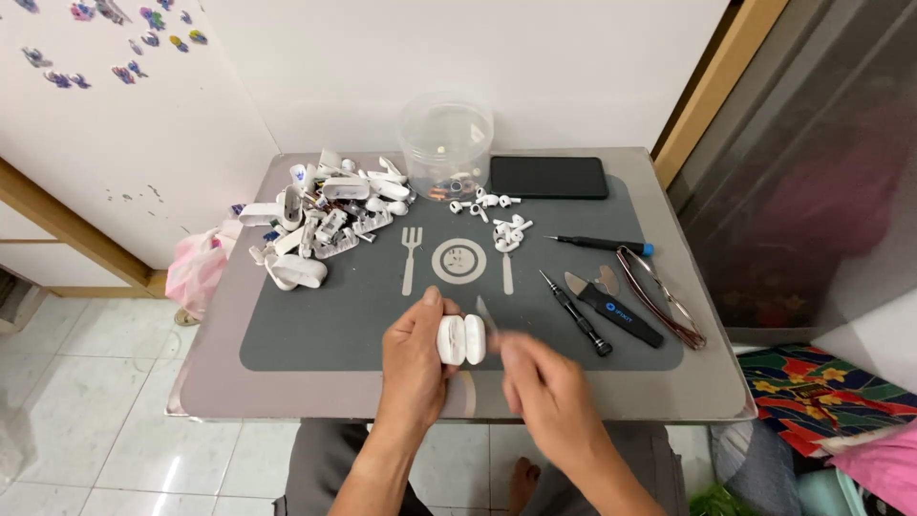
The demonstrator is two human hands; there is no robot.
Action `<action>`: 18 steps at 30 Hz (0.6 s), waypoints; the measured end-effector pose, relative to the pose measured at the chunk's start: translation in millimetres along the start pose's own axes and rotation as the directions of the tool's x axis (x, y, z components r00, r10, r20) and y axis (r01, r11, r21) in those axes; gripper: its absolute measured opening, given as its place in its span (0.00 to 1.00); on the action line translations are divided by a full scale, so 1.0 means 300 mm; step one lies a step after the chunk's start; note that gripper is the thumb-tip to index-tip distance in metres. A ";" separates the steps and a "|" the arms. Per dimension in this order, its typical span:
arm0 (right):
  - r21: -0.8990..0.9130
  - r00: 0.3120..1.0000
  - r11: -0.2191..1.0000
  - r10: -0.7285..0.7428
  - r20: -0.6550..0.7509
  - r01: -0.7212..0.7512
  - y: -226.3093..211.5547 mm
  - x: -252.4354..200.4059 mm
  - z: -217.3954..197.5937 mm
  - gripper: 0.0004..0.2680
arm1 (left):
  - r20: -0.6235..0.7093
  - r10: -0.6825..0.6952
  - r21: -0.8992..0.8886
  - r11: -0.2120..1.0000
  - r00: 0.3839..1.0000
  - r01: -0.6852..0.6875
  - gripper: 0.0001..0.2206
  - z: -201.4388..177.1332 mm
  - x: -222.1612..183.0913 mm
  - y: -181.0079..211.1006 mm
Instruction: Disassembling small electronic housings, specifically earbud cases, to extract internal circuit boards and components using manual tools.
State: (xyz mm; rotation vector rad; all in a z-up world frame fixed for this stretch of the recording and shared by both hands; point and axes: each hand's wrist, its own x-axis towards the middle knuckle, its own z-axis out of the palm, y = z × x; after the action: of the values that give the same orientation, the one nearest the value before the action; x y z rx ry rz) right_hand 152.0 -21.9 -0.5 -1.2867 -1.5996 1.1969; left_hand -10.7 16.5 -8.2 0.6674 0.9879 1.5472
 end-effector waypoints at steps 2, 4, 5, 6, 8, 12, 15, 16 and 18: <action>-0.017 0.998 0.998 0.057 0.019 -0.057 0.002 -0.019 -0.006 0.14 | 0.001 0.017 0.027 0.999 1.000 -0.017 0.21 0.007 0.000 0.010; -0.034 0.992 0.992 0.120 0.033 -0.118 0.009 -0.031 -0.010 0.14 | 0.003 0.028 0.054 0.998 1.000 -0.028 0.21 0.013 -0.007 0.013; -0.122 0.997 0.990 0.070 0.031 -0.066 0.012 -0.030 -0.010 0.14 | 0.016 0.049 0.072 0.996 0.999 -0.050 0.22 0.016 -0.013 0.014; -0.208 0.999 0.978 0.017 0.033 -0.010 0.013 -0.027 -0.010 0.14 | 0.031 0.074 0.090 0.993 0.997 -0.076 0.22 0.021 -0.016 0.019; -0.196 0.999 0.980 0.033 0.031 -0.027 0.005 -0.030 -0.014 0.14 | 0.025 0.060 0.072 0.996 0.998 -0.062 0.21 0.020 -0.013 0.004; -0.159 0.999 0.986 -0.039 0.038 0.045 0.005 -0.029 -0.007 0.14 | 0.006 0.062 0.129 0.990 0.998 -0.063 0.22 0.023 -0.020 0.013; -0.209 0.998 0.977 0.051 0.021 -0.046 -0.005 -0.022 -0.003 0.14 | -0.017 0.065 0.153 0.986 0.998 -0.061 0.21 0.023 -0.021 0.020; -0.208 0.998 0.977 0.053 0.016 -0.049 0.000 -0.026 -0.004 0.14 | -0.013 0.061 0.153 0.986 0.998 -0.059 0.21 0.020 -0.026 0.015; -0.265 0.999 0.964 0.030 0.020 -0.024 0.008 -0.029 -0.008 0.14 | 0.017 0.136 0.270 0.953 0.991 -0.135 0.21 0.016 -0.031 0.007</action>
State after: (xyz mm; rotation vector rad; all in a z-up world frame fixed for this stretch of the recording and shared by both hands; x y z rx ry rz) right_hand 156.9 -29.9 -2.0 -1.4697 -1.8116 1.0424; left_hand -5.6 8.7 -3.2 0.9425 1.1883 1.5443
